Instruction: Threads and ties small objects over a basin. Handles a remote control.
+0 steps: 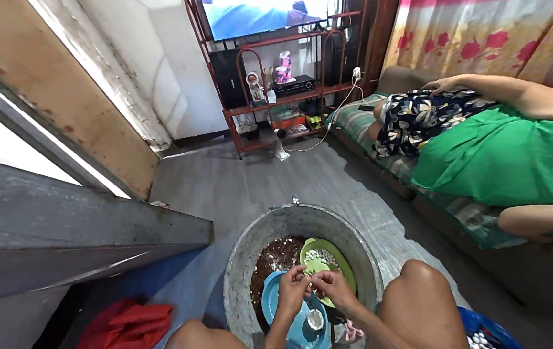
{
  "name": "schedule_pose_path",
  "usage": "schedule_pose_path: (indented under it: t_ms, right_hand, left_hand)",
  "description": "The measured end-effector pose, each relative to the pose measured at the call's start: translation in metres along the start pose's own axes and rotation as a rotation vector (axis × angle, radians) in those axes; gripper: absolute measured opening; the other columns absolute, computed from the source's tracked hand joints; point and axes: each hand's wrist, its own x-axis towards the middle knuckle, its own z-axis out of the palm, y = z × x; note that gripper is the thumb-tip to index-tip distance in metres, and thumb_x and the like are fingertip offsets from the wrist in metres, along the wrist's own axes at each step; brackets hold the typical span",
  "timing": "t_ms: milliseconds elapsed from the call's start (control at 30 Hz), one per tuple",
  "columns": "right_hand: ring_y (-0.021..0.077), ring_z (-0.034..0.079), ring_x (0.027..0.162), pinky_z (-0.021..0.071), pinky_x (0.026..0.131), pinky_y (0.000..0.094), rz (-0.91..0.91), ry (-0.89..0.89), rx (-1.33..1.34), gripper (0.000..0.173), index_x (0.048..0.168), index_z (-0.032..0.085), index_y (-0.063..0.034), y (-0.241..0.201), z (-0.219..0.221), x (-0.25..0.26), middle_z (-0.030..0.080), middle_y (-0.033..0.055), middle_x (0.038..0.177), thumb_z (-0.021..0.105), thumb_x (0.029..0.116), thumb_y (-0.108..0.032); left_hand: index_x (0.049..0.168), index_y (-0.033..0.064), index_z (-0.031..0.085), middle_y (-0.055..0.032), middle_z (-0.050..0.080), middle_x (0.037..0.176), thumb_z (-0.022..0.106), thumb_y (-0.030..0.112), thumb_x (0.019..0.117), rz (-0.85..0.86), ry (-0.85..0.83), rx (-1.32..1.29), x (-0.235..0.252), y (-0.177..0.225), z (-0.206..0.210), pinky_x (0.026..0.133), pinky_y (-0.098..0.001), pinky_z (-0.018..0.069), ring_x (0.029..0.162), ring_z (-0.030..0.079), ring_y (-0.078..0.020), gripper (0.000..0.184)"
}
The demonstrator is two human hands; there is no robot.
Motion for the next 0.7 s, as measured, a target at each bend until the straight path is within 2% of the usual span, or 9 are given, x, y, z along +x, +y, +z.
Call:
schedule_pose_path:
  t_ms: [167, 267, 400, 500, 567, 700]
  right_hand:
    - [0.0171, 0.072, 0.072, 0.0624, 0.072, 0.0346, -0.038, -0.022, -0.105, 0.021, 0.103, 0.075, -0.0032, 0.003, 0.0, 0.0, 0.075, 0.0083, 0.086, 0.071, 0.0986, -0.024]
    - [0.0173, 0.072, 0.073, 0.0621, 0.073, 0.0351, -0.044, -0.036, -0.137, 0.022, 0.101, 0.075, -0.0034, -0.003, 0.001, -0.001, 0.075, 0.008, 0.086, 0.071, 0.0979, -0.024]
    - [0.0161, 0.072, 0.072, 0.0625, 0.073, 0.0351, -0.067, -0.057, -0.189, 0.023, 0.098, 0.076, -0.0053, 0.001, 0.0, -0.002, 0.075, 0.0057, 0.084, 0.072, 0.0964, -0.028]
    - [0.0164, 0.072, 0.072, 0.0626, 0.073, 0.0354, -0.068, -0.042, -0.179, 0.022, 0.098, 0.076, -0.0055, 0.006, -0.001, -0.003, 0.075, 0.0056, 0.084, 0.073, 0.0957, -0.027]
    - [0.0172, 0.072, 0.072, 0.0627, 0.072, 0.0357, -0.052, -0.027, -0.141, 0.021, 0.1, 0.076, -0.0049, 0.008, -0.001, -0.002, 0.076, 0.0068, 0.086, 0.073, 0.0952, -0.025]
    - [0.0174, 0.072, 0.077, 0.0621, 0.075, 0.0352, -0.018, -0.052, -0.067, 0.024, 0.11, 0.076, -0.0048, 0.004, 0.0, -0.003, 0.076, 0.0081, 0.094, 0.075, 0.0952, -0.024]
  left_hand:
    - [0.104, -0.0029, 0.072, -0.0137, 0.075, 0.091, 0.069, 0.007, 0.0969, 0.031, -0.002, -0.037, -0.002, -0.007, -0.002, 0.068, -0.0378, 0.0649, 0.07, 0.073, -0.022, 0.013]
    - [0.103, -0.0042, 0.071, -0.0142, 0.074, 0.087, 0.064, 0.009, 0.1013, 0.032, 0.031, -0.079, -0.002, -0.006, -0.004, 0.069, -0.038, 0.0646, 0.07, 0.073, -0.0224, 0.015]
    - [0.099, -0.0027, 0.073, -0.0128, 0.074, 0.084, 0.073, 0.01, 0.0956, 0.022, 0.046, -0.037, 0.0, -0.005, -0.012, 0.069, -0.0372, 0.0647, 0.069, 0.073, -0.0216, 0.013]
    - [0.098, -0.0017, 0.072, -0.0118, 0.074, 0.084, 0.071, 0.011, 0.0967, 0.003, -0.025, 0.066, 0.003, -0.009, -0.017, 0.07, -0.0366, 0.0643, 0.069, 0.073, -0.0205, 0.013]
    - [0.1, -0.001, 0.072, -0.0109, 0.074, 0.085, 0.067, 0.011, 0.0987, -0.005, -0.04, 0.12, 0.002, -0.01, -0.015, 0.07, -0.0364, 0.0645, 0.07, 0.073, -0.0198, 0.012]
    - [0.101, -0.0007, 0.07, -0.0109, 0.075, 0.085, 0.069, 0.01, 0.0977, 0.015, -0.038, 0.117, 0.0, -0.009, -0.01, 0.068, -0.0362, 0.0647, 0.068, 0.074, -0.0205, 0.011]
